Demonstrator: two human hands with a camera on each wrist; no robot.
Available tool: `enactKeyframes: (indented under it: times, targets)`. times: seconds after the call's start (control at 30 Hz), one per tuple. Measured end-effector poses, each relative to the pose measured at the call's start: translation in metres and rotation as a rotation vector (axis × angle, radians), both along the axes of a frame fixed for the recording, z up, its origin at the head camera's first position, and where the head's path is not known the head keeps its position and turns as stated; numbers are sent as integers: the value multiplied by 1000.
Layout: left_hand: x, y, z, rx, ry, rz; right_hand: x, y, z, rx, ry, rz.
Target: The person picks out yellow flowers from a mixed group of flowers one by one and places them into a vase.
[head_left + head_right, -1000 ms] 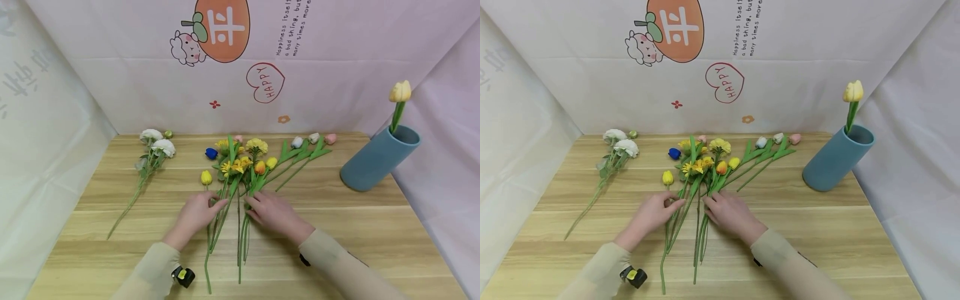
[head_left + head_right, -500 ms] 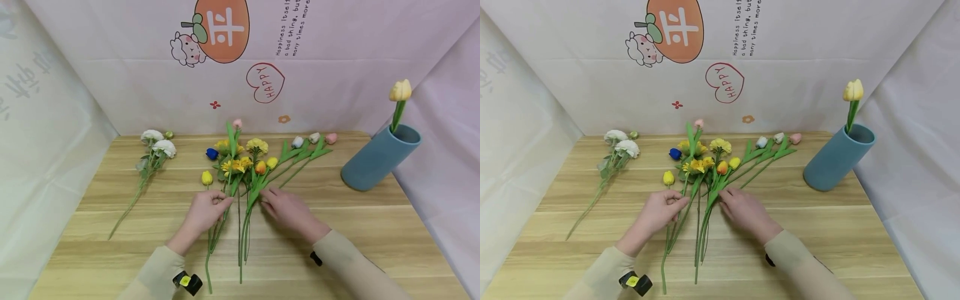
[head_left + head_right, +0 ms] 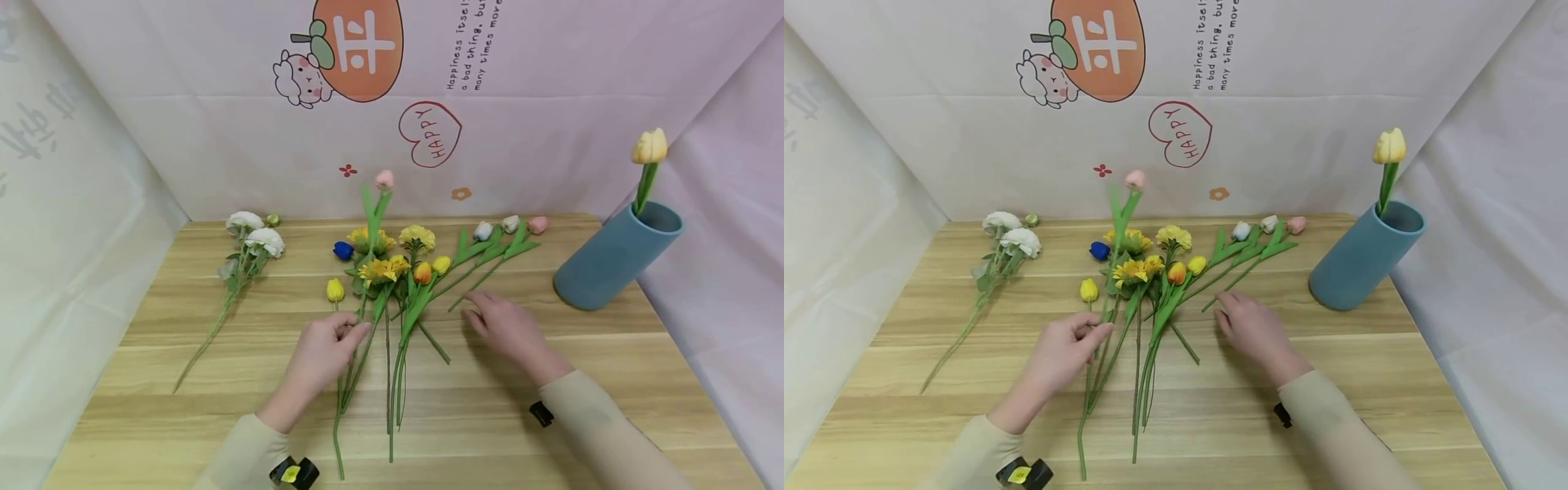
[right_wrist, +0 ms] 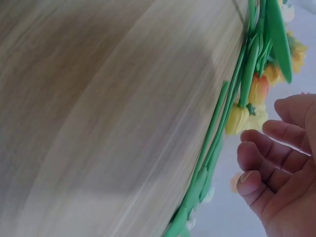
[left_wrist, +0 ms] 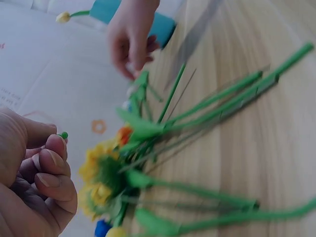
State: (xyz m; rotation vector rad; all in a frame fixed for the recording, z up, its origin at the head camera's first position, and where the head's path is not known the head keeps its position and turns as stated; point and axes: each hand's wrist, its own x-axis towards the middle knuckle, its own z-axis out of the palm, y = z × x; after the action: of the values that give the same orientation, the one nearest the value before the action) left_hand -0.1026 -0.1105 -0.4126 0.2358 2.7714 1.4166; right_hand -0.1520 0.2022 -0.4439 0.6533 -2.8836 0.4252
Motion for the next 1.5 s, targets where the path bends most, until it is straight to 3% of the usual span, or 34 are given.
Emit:
enactKeyframes:
  times: [0.27,0.5,0.7,0.87,1.03,1.3,1.43,1.5]
  targets:
    - [-2,-50,3,-137,95,86,0,1,-2,13,24,-3]
    - [-1,-87,-7,-284,182,163,3,-11,-5,10,115,60]
    - [1,-115,-21,-398,161,212,7,-25,-8,18,115,97]
    - [4,-133,-29,-510,69,228,13,-37,-7,32,56,94]
    - [11,-144,-31,-594,-35,240,20,-50,-8,41,6,119]
    - [15,-152,-39,-649,-45,262,30,-74,-13,21,-17,175]
    - [16,-144,-44,-682,14,249,35,-84,-16,16,-55,172]
    - [15,-136,-46,-704,108,237,37,-88,-18,21,-62,158]
